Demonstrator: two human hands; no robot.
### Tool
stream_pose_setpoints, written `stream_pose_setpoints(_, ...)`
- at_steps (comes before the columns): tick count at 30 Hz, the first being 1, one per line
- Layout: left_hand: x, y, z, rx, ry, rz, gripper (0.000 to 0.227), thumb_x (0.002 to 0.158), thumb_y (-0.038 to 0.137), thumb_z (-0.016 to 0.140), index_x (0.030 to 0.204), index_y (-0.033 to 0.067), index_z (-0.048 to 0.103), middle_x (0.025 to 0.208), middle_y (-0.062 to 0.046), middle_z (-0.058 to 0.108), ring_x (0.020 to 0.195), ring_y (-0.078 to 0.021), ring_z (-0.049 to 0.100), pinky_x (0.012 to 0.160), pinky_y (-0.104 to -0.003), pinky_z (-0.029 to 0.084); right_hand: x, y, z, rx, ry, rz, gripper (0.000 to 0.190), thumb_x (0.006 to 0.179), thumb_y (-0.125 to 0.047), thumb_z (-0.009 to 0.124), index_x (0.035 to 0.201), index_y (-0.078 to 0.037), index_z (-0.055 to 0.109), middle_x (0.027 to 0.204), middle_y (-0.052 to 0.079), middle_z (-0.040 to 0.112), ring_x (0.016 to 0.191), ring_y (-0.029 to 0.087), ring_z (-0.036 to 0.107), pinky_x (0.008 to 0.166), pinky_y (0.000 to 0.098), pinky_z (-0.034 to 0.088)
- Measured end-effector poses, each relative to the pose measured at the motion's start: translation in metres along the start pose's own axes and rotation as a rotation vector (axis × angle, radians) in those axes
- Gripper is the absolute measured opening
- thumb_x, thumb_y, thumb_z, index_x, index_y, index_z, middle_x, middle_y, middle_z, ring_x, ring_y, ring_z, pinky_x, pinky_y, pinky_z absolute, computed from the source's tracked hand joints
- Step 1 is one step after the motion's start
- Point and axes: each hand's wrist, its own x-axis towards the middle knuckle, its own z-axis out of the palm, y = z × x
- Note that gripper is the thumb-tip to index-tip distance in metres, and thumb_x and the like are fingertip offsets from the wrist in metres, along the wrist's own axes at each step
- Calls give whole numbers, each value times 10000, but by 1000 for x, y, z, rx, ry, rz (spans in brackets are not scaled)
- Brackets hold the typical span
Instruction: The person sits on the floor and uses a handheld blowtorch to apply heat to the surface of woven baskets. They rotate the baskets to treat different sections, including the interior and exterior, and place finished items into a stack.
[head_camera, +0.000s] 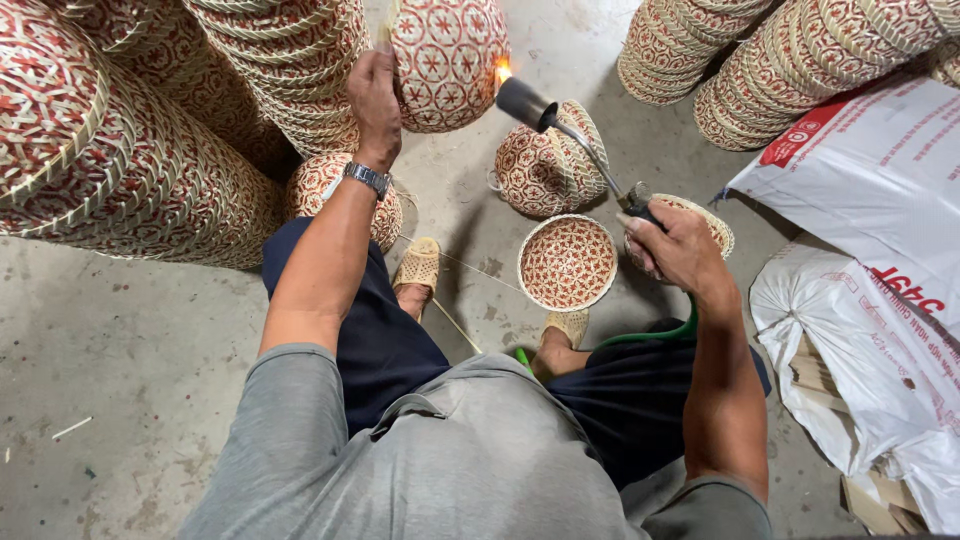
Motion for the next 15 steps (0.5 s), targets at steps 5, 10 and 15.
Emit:
stream_pose_setpoints(5,4,6,-5,74,-49,97,451,1112,374,561,740,127,498,692,50,402,647,-88,339,564,-289,283,1,8,-4,-11,27,34,338,1022,-232,628,766,-18,574,578,7,554,455,78,502,404,267,370)
stream_pose_setpoints(10,8,16,-9,43,-112,210,424,1125,372,558,784,121,576,734,46,477,664,-92,388,575,-267,336,9,16,-12,-34,6,-7,304,1018,-250,624,804,-35,625,620,-18,590,495,52,529,445,241,413)
stream_pose_setpoints(15,1,26,-5,75,-167,118,411,1100,370,584,770,125,589,693,53,487,614,-70,394,531,-243,316,14,8,-17,46,61,114,332,1012,-289,637,824,-15,651,622,-9,593,484,62,525,419,273,404)
